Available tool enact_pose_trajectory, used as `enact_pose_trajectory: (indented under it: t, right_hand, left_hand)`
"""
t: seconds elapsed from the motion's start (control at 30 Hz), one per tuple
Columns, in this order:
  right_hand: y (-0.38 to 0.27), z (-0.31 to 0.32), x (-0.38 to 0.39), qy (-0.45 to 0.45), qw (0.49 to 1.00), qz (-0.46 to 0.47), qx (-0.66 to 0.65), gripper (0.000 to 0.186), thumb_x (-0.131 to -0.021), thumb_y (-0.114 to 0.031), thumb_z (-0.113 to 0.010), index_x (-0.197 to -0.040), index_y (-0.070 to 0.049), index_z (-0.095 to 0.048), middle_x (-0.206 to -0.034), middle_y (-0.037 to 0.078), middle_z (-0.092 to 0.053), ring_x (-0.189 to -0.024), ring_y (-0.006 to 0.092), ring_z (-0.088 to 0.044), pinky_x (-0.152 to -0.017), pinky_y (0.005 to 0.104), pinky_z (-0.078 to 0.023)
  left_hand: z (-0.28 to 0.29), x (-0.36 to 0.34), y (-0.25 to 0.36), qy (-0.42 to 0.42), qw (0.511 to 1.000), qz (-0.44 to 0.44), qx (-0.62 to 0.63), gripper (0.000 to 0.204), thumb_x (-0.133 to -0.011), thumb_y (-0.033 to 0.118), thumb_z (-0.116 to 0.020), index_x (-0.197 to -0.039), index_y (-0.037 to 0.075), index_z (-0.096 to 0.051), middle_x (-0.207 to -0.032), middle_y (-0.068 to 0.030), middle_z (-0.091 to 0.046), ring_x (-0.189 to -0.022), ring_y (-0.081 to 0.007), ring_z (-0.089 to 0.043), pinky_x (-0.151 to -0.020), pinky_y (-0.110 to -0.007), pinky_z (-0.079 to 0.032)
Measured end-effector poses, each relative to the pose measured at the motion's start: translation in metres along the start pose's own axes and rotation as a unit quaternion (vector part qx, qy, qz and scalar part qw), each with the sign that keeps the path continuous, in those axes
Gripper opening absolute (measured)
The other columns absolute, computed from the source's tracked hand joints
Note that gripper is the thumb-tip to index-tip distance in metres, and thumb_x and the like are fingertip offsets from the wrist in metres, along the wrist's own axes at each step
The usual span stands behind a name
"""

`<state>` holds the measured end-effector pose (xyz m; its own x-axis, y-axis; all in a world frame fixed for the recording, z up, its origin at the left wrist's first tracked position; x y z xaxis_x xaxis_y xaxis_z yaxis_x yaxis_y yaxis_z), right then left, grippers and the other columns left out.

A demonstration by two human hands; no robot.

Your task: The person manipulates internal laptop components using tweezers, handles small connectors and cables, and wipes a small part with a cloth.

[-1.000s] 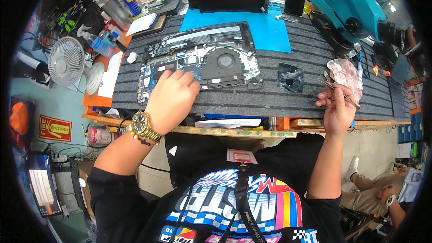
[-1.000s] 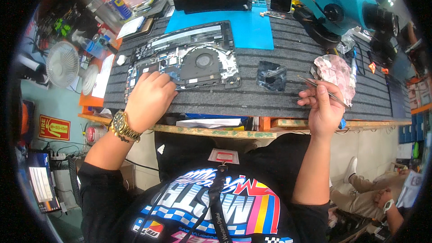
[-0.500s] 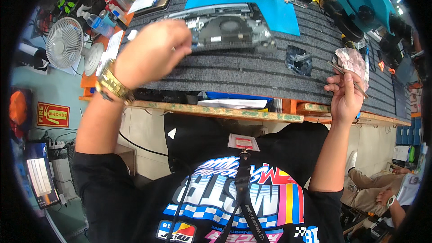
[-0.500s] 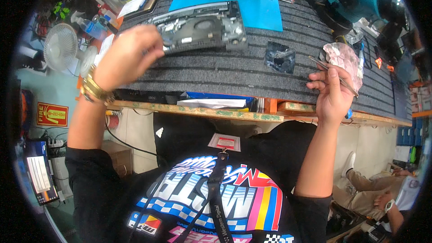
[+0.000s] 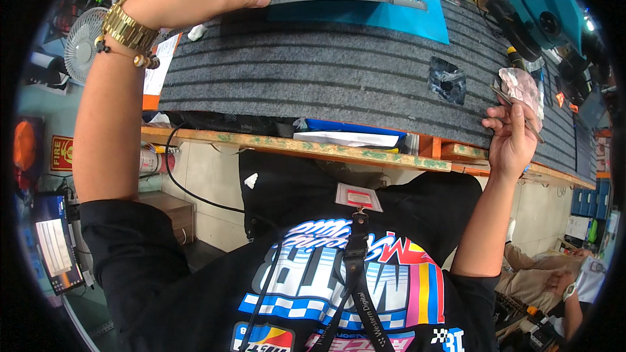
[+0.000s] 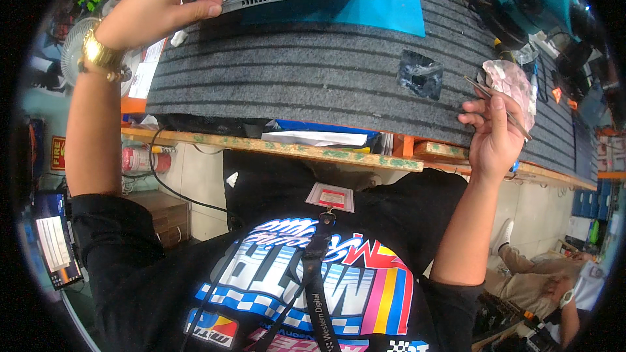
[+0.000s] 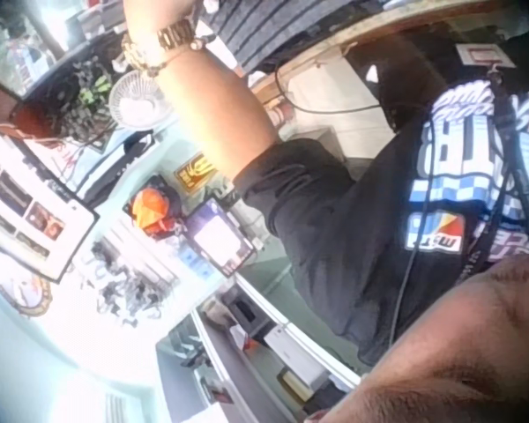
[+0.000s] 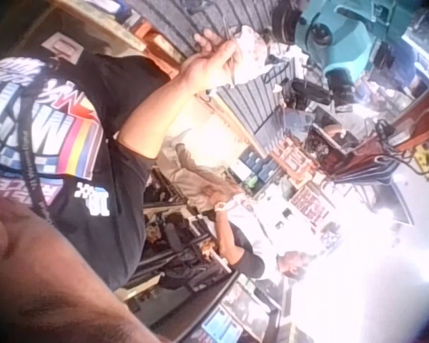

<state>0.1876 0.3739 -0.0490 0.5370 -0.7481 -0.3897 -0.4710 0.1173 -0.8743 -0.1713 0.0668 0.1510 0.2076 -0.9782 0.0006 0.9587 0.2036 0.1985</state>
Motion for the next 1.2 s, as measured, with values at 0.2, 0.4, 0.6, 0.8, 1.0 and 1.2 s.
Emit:
enact_pose_trajectory:
  t: [0.2,0.4,0.6,0.8,1.0,1.2]
  right_hand:
    - [-0.006,-0.025,0.007,-0.001,1.0,-0.006,0.014,0.02,-0.115,-0.011,-0.06,-0.125,0.006,-0.067,-0.116,0.026,-0.076,-0.09,0.0308,-0.08,-0.073,0.041,-0.07]
    - [0.016,-0.14,0.024,-0.106,0.986,-0.102,-0.075,0.016,-0.111,-0.01,-0.068,-0.118,0.004,-0.07,-0.108,0.019,-0.078,-0.087,0.0306,-0.081,-0.09,0.047,-0.067]
    - [0.044,-0.178,0.01,-0.075,0.971,-0.225,-0.026,0.019,-0.108,-0.014,-0.074,-0.115,0.003,-0.071,-0.108,0.019,-0.08,-0.089,0.0298,-0.082,-0.086,0.0384,-0.065]
    - [0.025,-0.157,-0.014,-0.054,0.991,-0.073,-0.103,0.018,-0.11,-0.011,-0.071,-0.118,0.005,-0.07,-0.111,0.025,-0.079,-0.095,0.0332,-0.082,-0.093,0.0424,-0.065]
    - [0.015,-0.152,-0.003,-0.057,0.991,-0.089,-0.085,0.018,-0.11,-0.01,-0.071,-0.118,0.005,-0.069,-0.111,0.025,-0.079,-0.095,0.0334,-0.082,-0.092,0.0416,-0.066]
    - [0.047,-0.18,0.008,-0.068,0.972,-0.219,-0.051,0.019,-0.108,-0.012,-0.074,-0.117,0.004,-0.07,-0.109,0.022,-0.08,-0.095,0.0318,-0.082,-0.088,0.0415,-0.065]
  left_hand:
    - [0.008,-0.005,-0.005,0.006,0.999,0.044,-0.008,0.017,-0.098,0.021,-0.082,-0.099,0.005,-0.078,-0.083,-0.0074,-0.075,-0.076,-0.0187,-0.07,-0.072,-0.036,-0.056]
    - [0.012,-0.004,-0.01,0.011,0.998,0.064,-0.009,0.018,-0.098,0.024,-0.083,-0.1,0.007,-0.079,-0.086,-0.0057,-0.076,-0.078,-0.0175,-0.07,-0.073,-0.035,-0.056]
    - [0.015,-0.009,-0.014,0.006,0.996,0.088,-0.005,0.018,-0.098,0.025,-0.083,-0.101,0.007,-0.079,-0.086,-0.0047,-0.076,-0.078,-0.0161,-0.069,-0.073,-0.034,-0.056]
    - [0.013,-0.007,-0.017,0.017,0.998,0.068,0.005,0.018,-0.098,0.025,-0.083,-0.101,0.007,-0.079,-0.086,-0.0048,-0.076,-0.078,-0.0159,-0.069,-0.074,-0.034,-0.056]
    - [0.012,-0.007,-0.016,0.022,0.998,0.049,0.018,0.018,-0.097,0.023,-0.084,-0.101,0.006,-0.079,-0.086,-0.005,-0.076,-0.078,-0.016,-0.069,-0.074,-0.034,-0.056]
    - [0.011,-0.008,-0.016,0.016,1.0,0.013,0.018,0.017,-0.097,0.021,-0.084,-0.1,0.005,-0.079,-0.086,-0.0059,-0.076,-0.078,-0.0162,-0.07,-0.074,-0.034,-0.057]
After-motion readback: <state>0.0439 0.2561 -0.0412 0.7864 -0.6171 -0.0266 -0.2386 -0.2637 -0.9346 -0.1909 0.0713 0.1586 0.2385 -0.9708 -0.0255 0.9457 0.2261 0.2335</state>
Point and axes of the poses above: each hand's wrist, its own x-axis away from the middle knuckle, its own z-axis out of the back of the hand, y = z × x, the point moved 6 cm from there along -x, towards the middle knuckle
